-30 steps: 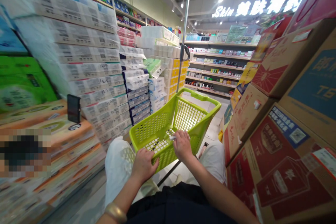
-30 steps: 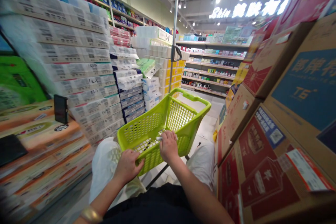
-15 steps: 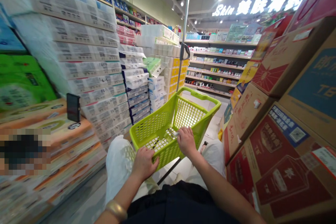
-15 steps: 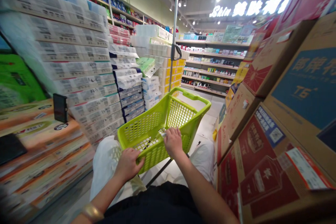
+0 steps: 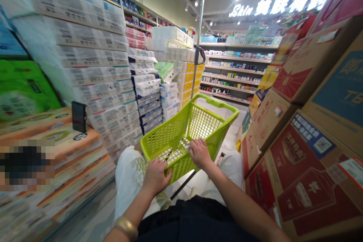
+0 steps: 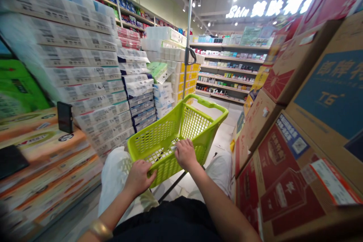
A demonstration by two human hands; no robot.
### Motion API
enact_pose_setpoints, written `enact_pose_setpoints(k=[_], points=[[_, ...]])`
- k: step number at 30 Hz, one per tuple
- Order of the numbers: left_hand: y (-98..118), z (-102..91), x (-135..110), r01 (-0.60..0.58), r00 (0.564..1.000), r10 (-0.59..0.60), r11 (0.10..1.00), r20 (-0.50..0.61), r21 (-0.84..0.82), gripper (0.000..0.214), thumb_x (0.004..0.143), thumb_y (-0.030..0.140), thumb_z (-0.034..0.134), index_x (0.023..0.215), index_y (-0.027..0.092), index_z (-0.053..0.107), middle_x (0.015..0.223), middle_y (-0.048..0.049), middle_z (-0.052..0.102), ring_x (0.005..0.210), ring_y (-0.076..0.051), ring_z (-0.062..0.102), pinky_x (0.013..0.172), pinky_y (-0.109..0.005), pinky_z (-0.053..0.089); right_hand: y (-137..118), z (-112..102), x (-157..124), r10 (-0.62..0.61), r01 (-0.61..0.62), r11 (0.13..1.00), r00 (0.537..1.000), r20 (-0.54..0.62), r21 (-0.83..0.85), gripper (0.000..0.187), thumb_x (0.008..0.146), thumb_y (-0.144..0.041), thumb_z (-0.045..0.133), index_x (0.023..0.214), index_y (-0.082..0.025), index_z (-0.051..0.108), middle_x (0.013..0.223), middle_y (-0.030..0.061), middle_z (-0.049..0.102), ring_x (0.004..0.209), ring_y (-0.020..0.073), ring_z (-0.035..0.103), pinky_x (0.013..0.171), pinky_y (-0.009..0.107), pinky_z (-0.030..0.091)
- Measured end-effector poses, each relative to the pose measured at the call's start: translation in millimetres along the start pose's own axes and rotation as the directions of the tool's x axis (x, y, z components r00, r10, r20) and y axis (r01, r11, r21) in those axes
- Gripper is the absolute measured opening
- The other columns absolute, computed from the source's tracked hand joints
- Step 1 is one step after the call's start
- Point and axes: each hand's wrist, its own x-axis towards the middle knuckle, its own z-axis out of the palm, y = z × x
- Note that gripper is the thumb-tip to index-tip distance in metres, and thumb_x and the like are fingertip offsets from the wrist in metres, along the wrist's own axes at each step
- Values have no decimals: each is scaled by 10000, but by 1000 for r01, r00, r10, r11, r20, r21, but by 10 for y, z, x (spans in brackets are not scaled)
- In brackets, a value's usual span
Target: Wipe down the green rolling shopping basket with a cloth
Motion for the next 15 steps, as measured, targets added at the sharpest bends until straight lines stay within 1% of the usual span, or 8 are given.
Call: enact_pose_setpoints(k=[2, 4, 7, 9, 10, 12, 13, 15], points=[[12, 1, 6, 4, 1000, -4, 1000, 0, 11, 190, 785, 319, 547, 674, 187, 624, 684, -68, 622, 736, -229, 571, 733, -361, 431, -4, 13, -12, 98, -99, 995, 994, -53, -15, 142, 835, -148, 483, 889, -218, 595, 920, 48, 605, 959, 212, 496, 1071, 410, 231], [14, 3, 12, 4, 1000, -4, 1000, 2, 29, 184, 779, 323, 554, 671, 190, 622, 679, -66, 622, 739, -233, 574, 732, -363, 431, -159, 75, -52, 107, -107, 994, 992, -60, 1, 131, 827, -154, 497, 892, -217, 592, 942, 53, 604, 989, 220, 489, 1086, 418, 215], [-2, 3, 18, -8, 1000, 8, 999, 0, 46, 181, 771, 334, 563, 677, 190, 617, 674, -64, 621, 737, -237, 576, 732, -367, 434, -483, 176, -122, -53, 53, 996, 999, 1, 68, 137, 823, -164, 511, 923, -220, 586, 939, 44, 600, 994, 211, 487, 1071, 390, 250], [-18, -2, 16, -16, 1000, 17, 999, -3, 46, 186, 774, 339, 560, 680, 187, 610, 670, -65, 618, 732, -238, 575, 730, -369, 436, -599, 198, -145, -154, 149, 984, 987, 39, 101, 140, 841, -178, 505, 950, -223, 582, 940, 37, 600, 990, 199, 492, 1059, 373, 267], [-26, -5, 13, -19, 1000, 19, 999, -3, 43, 184, 773, 337, 560, 676, 187, 605, 667, -65, 615, 729, -237, 573, 727, -369, 435, -602, 190, -145, -186, 180, 978, 981, 52, 107, 138, 852, -187, 499, 957, -224, 580, 945, 35, 603, 991, 195, 495, 1061, 371, 265], [-35, -13, 6, -21, 1000, 21, 999, -6, 33, 167, 766, 320, 564, 666, 189, 595, 665, -63, 611, 729, -237, 570, 724, -368, 433, -497, 144, -125, -211, 205, 974, 975, 64, 95, 127, 867, -201, 493, 954, -228, 581, 947, 30, 609, 982, 191, 504, 1073, 377, 250], [-37, -15, 2, -21, 1000, 21, 999, -8, 26, 161, 765, 311, 564, 663, 190, 592, 667, -63, 609, 729, -236, 567, 724, -367, 431, -404, 111, -107, -202, 197, 977, 977, 63, 79, 124, 870, -203, 491, 947, -230, 583, 943, 29, 612, 978, 189, 508, 1080, 382, 239], [-36, -17, -4, -21, 1000, 21, 1000, -15, 10, 157, 771, 299, 555, 663, 191, 590, 672, -62, 606, 726, -230, 561, 725, -362, 427, -190, 44, -69, -125, 124, 992, 991, 40, 31, 129, 869, -191, 482, 931, -230, 588, 930, 29, 612, 976, 190, 510, 1089, 390, 221]])
